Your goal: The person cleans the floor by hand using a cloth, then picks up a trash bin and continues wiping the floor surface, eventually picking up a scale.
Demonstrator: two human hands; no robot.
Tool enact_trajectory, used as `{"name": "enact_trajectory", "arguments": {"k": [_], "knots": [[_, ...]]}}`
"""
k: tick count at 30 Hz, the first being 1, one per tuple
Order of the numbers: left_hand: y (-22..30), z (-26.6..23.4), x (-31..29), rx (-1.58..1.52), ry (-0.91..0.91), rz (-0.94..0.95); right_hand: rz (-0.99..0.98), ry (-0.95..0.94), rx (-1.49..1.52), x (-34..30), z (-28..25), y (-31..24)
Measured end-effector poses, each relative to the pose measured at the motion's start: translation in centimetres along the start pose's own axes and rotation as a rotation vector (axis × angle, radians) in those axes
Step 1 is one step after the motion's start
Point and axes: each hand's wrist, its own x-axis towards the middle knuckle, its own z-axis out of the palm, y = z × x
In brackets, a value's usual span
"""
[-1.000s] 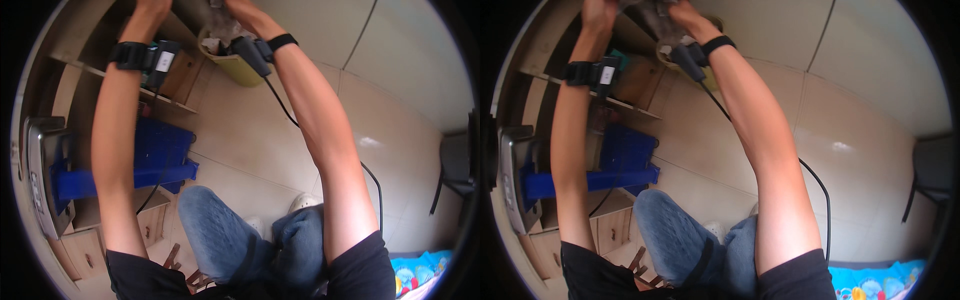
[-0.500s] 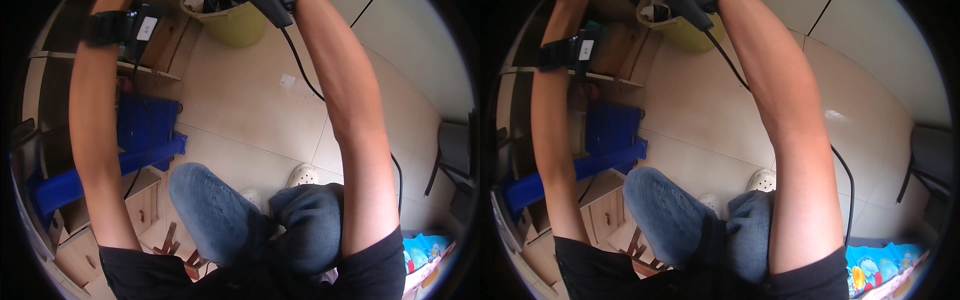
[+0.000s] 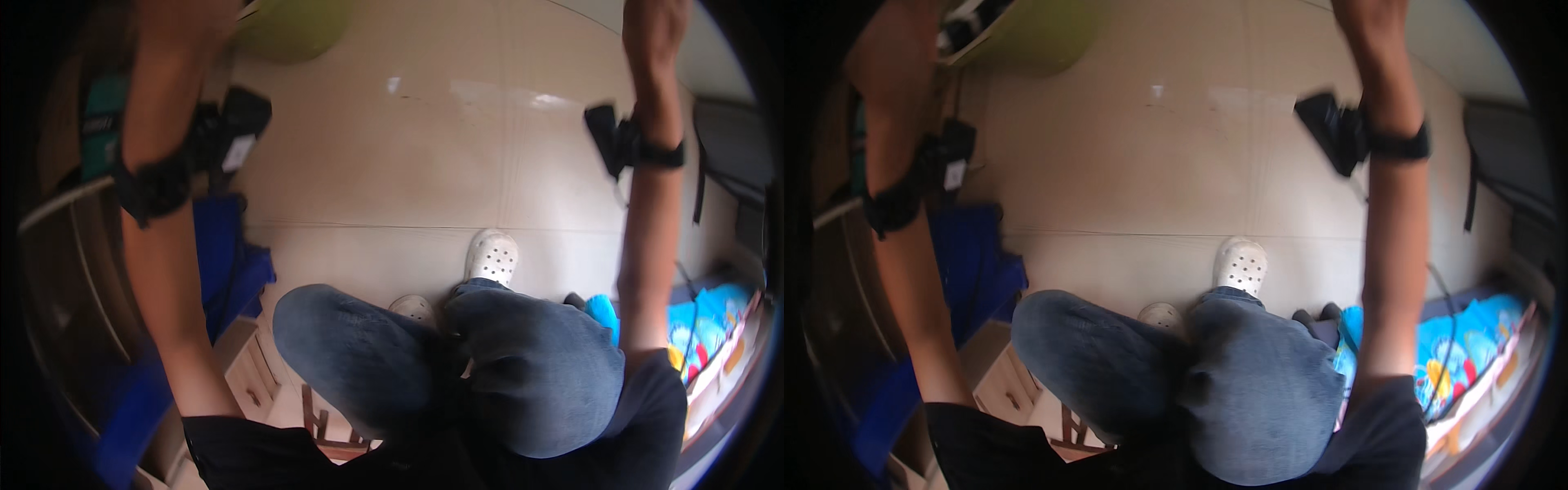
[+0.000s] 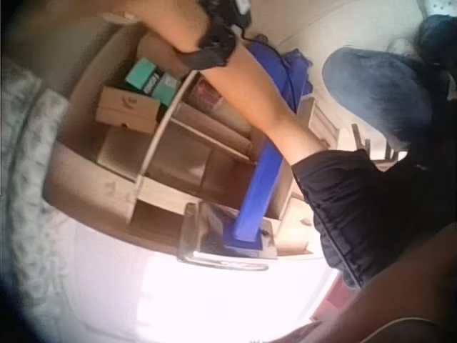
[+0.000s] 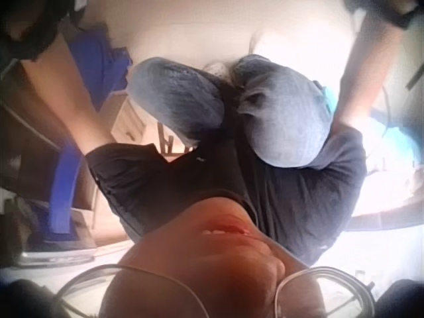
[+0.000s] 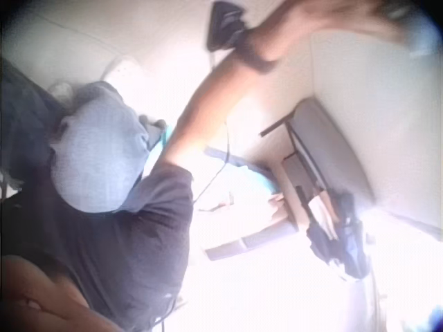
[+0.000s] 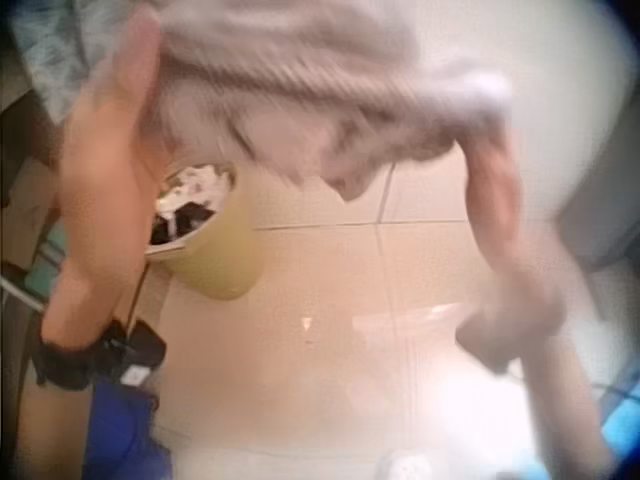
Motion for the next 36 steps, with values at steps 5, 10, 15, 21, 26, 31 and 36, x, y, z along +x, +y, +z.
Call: {"name": "enact_trajectory", "arguments": {"k": [5, 10, 15, 21, 26, 31, 36], "knots": [[-5.5, 11.7, -4.9, -0.17, -0.373, -0.265, 0.082, 0.37, -0.22, -14.0, -10.5, 3.4], [-6.2, 22.3, -9.5, -0.194, -1.167, -0.499, 0.434, 0.745, -0.443, -21.1, -20.1, 2.7], [-6.8, 30.3, -13.6, -0.073, -1.559, -0.468, 0.789, 0.852, -0.898, -27.7, -27.0, 2.8], [-11.7, 33.7, -18.6, 0.263, -1.577, -0.08, 1.167, 0.615, -1.524, -38.0, -30.5, 7.3], [-14.1, 34.0, -21.0, 0.308, -1.467, 0.407, 1.434, 0.902, -1.344, -39.5, -33.1, 11.4], [-15.2, 35.0, -20.3, 0.404, -1.356, 0.649, 1.342, 0.432, -1.646, -37.4, -33.4, 14.1], [-15.7, 34.3, -19.4, 0.29, -1.393, 0.664, 0.931, -0.21, -1.488, -36.5, -31.4, 15.3]]}}
